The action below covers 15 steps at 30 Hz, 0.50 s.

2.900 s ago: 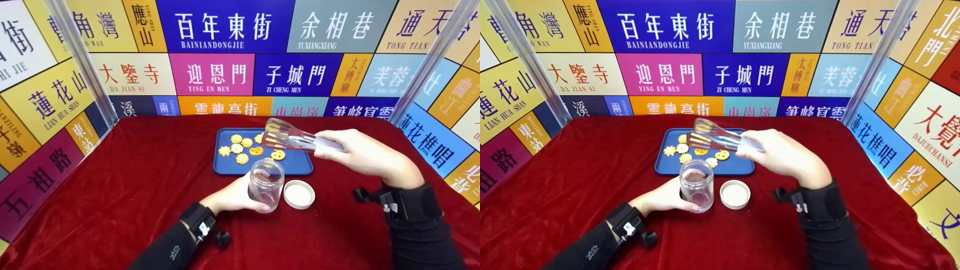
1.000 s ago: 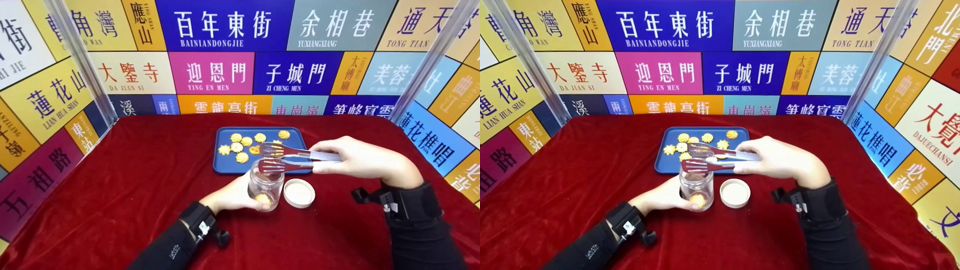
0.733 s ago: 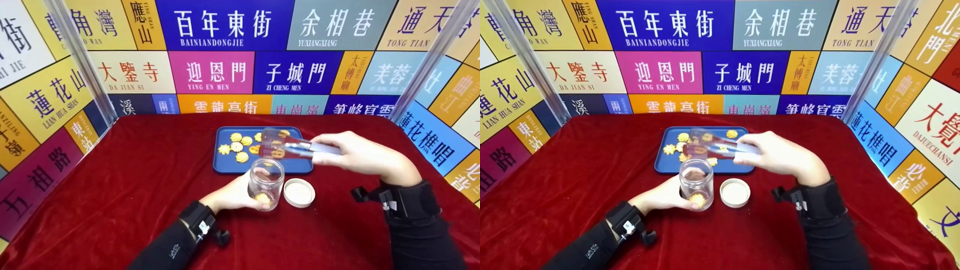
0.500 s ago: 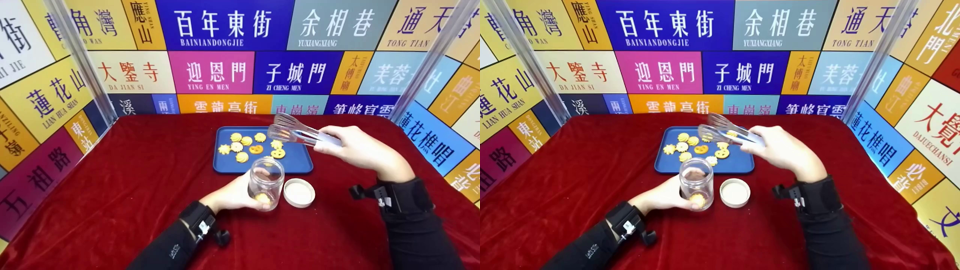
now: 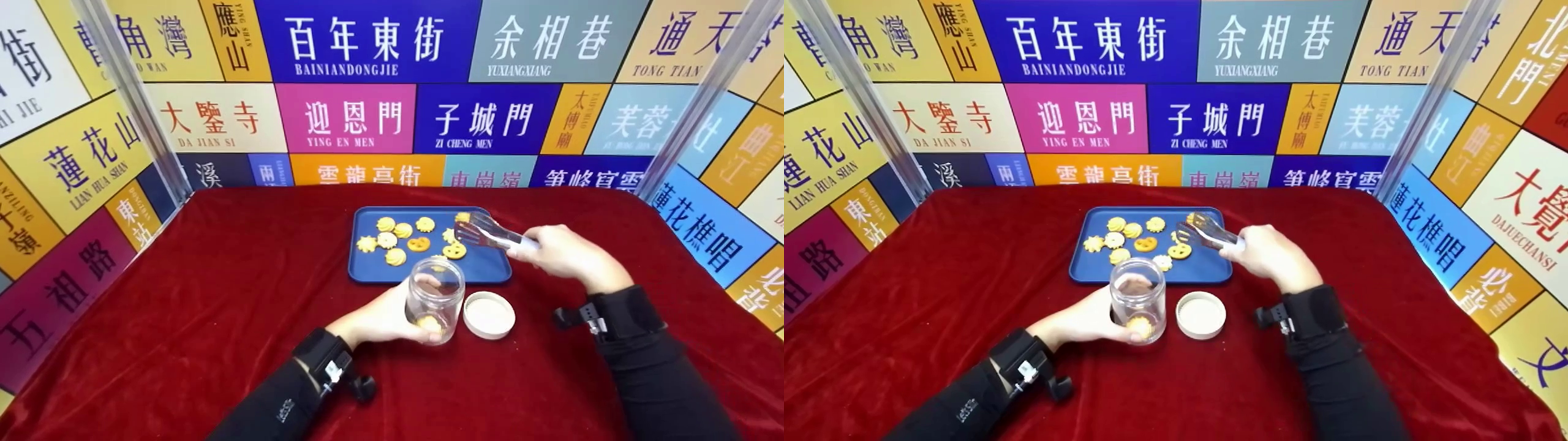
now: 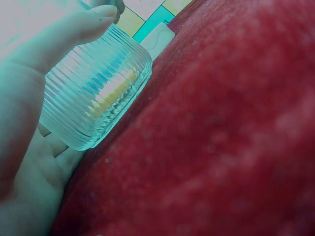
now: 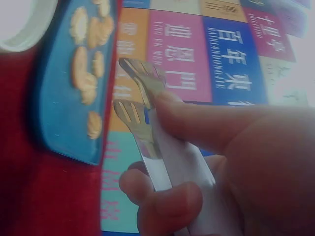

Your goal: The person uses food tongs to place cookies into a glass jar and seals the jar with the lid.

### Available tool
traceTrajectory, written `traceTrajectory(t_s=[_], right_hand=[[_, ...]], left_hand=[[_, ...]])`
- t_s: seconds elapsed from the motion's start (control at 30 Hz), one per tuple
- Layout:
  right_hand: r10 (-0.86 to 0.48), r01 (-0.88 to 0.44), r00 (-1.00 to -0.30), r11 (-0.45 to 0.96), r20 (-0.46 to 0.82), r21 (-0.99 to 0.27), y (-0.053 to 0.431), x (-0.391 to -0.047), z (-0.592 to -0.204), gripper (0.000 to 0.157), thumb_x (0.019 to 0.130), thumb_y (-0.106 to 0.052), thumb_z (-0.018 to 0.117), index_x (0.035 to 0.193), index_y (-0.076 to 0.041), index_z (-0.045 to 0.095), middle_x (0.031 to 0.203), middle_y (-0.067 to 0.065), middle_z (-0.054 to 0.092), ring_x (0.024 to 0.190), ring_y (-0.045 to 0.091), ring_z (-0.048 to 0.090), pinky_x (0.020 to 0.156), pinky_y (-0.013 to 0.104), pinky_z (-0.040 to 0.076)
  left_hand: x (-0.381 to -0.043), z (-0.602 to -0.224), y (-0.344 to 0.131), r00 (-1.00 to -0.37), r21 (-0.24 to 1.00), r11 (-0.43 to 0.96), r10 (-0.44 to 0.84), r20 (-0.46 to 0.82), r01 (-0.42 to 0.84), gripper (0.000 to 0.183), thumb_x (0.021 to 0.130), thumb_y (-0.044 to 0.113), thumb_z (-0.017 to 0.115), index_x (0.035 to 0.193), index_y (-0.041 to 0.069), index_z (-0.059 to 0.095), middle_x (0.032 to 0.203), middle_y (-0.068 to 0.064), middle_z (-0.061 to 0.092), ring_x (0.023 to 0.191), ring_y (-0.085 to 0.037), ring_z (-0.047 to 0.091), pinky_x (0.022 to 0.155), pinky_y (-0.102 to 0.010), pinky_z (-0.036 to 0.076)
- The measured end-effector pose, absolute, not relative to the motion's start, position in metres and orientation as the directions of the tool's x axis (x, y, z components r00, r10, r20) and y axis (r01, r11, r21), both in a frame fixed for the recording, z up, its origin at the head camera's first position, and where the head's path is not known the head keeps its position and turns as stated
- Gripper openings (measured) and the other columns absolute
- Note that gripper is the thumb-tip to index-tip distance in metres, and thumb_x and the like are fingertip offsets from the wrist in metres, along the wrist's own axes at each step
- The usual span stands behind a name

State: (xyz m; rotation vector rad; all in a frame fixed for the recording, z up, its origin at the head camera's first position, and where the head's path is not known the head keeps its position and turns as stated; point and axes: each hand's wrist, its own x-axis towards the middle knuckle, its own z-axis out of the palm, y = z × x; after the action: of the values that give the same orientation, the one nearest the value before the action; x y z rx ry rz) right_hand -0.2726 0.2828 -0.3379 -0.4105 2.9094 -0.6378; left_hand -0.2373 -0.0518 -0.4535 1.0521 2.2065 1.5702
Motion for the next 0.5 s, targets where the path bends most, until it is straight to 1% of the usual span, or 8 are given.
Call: traceTrajectory(t_s=[0.1, 0.3, 0.5], right_hand=[[-0.273, -0.203, -0.956, 0.879, -0.108, -0.431, 0.278, -0.275, -0.346, 0.039, 0.103, -0.041, 0.068, 0.095, -0.004, 0.066, 0.071, 0.004, 0.061, 0.061, 0.017, 0.057, 0.056, 0.032, 0.045], [-0.243, -0.141, -0.953, 0.886, -0.182, -0.442, 0.270, -0.277, -0.355, 0.042, 0.104, -0.041, 0.068, 0.098, 0.001, 0.066, 0.071, 0.005, 0.062, 0.062, 0.018, 0.058, 0.057, 0.031, 0.045], [-0.222, -0.116, -0.953, 0.898, -0.208, -0.425, 0.265, -0.277, -0.360, 0.040, 0.104, -0.041, 0.068, 0.099, -0.001, 0.064, 0.072, 0.006, 0.061, 0.062, 0.019, 0.058, 0.057, 0.031, 0.046]], left_hand=[[-0.237, -0.453, -0.052, -0.714, 0.894, 0.167, 0.669, 0.206, 0.415, 0.082, 0.078, 0.021, 0.097, 0.145, 0.015, 0.049, 0.130, 0.007, 0.068, 0.121, -0.009, 0.063, 0.111, -0.030, 0.049], [-0.237, -0.453, -0.052, -0.713, 0.896, 0.163, 0.670, 0.207, 0.414, 0.082, 0.078, 0.022, 0.096, 0.145, 0.015, 0.049, 0.131, 0.007, 0.068, 0.122, -0.009, 0.063, 0.111, -0.030, 0.048], [-0.237, -0.452, -0.051, -0.708, 0.894, 0.155, 0.672, 0.217, 0.421, 0.082, 0.078, 0.022, 0.097, 0.145, 0.014, 0.050, 0.132, 0.007, 0.067, 0.123, -0.009, 0.063, 0.112, -0.030, 0.048]])
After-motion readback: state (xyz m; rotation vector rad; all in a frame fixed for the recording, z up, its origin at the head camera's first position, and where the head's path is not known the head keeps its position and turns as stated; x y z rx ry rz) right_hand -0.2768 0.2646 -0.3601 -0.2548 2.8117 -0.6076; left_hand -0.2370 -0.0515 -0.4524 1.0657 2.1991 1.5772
